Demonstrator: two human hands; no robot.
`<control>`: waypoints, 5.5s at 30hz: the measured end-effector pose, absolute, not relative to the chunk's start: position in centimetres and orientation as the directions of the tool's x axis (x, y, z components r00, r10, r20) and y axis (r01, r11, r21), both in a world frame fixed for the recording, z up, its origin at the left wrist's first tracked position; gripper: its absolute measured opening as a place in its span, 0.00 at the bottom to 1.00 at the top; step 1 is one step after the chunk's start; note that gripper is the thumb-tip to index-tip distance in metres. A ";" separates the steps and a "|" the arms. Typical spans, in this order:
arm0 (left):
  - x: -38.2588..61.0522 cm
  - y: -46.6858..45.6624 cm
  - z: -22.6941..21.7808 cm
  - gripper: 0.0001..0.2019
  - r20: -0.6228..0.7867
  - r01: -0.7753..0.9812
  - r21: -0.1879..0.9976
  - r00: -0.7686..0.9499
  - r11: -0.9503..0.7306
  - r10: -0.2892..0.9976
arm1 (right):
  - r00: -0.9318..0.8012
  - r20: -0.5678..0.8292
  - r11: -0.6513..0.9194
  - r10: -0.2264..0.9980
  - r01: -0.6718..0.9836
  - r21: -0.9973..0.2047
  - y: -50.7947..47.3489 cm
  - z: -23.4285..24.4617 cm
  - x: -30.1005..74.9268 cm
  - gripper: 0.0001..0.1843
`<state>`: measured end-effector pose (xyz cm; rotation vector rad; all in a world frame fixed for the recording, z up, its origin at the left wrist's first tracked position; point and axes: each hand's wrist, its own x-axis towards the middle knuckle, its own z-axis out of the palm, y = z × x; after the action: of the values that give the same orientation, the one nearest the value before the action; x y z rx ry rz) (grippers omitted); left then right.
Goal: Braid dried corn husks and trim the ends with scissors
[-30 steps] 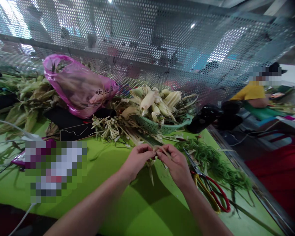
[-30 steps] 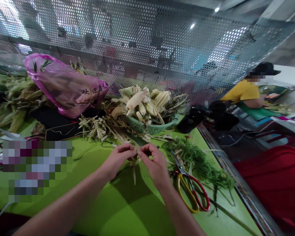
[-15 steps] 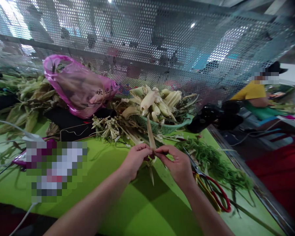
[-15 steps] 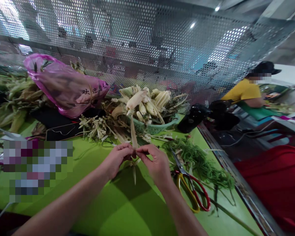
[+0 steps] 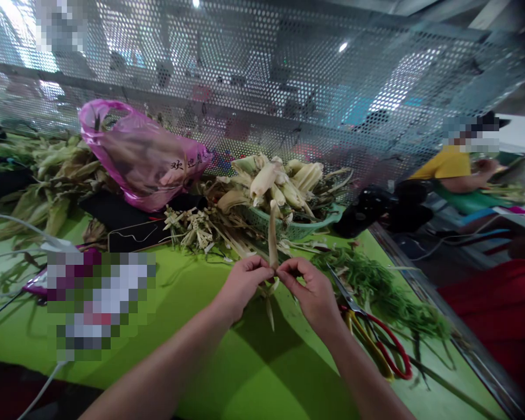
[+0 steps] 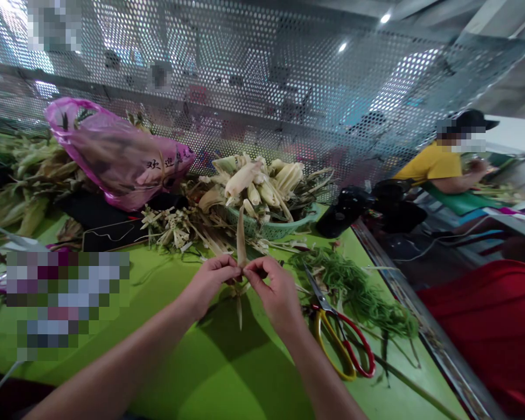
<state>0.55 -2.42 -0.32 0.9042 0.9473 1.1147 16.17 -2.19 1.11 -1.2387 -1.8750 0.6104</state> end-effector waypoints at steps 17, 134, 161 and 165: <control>0.3 -2.4 -0.4 0.03 -0.184 -0.408 0.876 0.208 0.256 0.961 | -0.260 0.506 0.563 0.822 0.500 -0.658 -2.0 0.9 16.5 0.02; 0.6 -2.2 -0.4 0.05 0.020 -0.132 0.991 0.127 -0.003 0.992 | -0.148 0.325 0.356 0.934 0.452 -0.818 -2.1 1.0 16.2 0.09; 0.5 -2.2 -0.1 0.12 -0.092 -0.392 0.914 0.054 0.106 0.994 | -0.116 0.117 0.165 0.986 0.693 -0.702 -2.4 2.7 22.4 0.15; 0.3 -2.1 0.3 0.11 -0.107 -0.429 0.895 0.053 0.119 0.993 | 0.041 0.044 -0.023 0.998 0.939 -0.343 -5.5 1.6 28.0 0.13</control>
<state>0.32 -2.15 0.32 0.8096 0.9098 1.2835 27.98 -5.49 1.61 -2.0430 -1.9771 0.3029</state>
